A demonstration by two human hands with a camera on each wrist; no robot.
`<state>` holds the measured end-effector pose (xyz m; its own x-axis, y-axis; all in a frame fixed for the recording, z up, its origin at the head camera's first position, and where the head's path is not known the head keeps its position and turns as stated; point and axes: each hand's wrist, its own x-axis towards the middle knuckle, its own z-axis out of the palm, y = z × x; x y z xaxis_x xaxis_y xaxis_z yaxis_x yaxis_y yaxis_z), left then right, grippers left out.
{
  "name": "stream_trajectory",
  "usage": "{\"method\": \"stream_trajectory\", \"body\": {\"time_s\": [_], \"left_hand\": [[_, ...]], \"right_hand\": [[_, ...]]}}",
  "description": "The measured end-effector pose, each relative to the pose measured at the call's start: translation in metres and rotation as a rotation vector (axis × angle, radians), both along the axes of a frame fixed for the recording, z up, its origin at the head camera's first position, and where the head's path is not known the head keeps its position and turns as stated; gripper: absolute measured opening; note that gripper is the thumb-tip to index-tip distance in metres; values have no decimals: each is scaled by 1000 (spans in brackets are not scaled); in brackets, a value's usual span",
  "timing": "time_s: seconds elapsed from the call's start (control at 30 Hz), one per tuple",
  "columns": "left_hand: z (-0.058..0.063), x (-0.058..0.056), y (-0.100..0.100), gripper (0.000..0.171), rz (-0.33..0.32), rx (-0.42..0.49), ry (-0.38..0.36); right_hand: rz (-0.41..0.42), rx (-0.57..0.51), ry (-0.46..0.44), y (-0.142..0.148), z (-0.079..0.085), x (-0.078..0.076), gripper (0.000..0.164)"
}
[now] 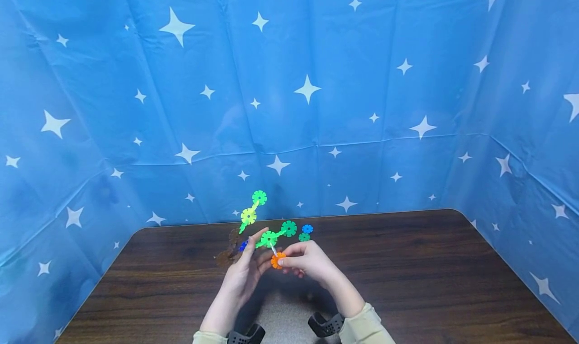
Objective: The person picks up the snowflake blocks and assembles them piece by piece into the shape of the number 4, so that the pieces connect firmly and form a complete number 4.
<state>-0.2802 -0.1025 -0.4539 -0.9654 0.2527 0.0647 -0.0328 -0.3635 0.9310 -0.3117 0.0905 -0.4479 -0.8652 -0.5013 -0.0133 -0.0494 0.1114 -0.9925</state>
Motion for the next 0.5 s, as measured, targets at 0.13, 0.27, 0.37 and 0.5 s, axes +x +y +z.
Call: {"method": "stream_trajectory", "body": {"time_s": [0.13, 0.27, 0.37, 0.5], "left_hand": [[-1, 0, 0, 62, -2, 6, -11], [-2, 0, 1, 61, 2, 41, -20], [-3, 1, 2, 61, 3, 63, -23], [-3, 0, 1, 60, 4, 69, -32]], "right_hand": [[-10, 22, 33, 0, 0, 1, 18], [-11, 14, 57, 0, 1, 2, 17], [-8, -5, 57, 0, 1, 3, 17], [-8, -24, 55, -1, -2, 3, 18]]}}
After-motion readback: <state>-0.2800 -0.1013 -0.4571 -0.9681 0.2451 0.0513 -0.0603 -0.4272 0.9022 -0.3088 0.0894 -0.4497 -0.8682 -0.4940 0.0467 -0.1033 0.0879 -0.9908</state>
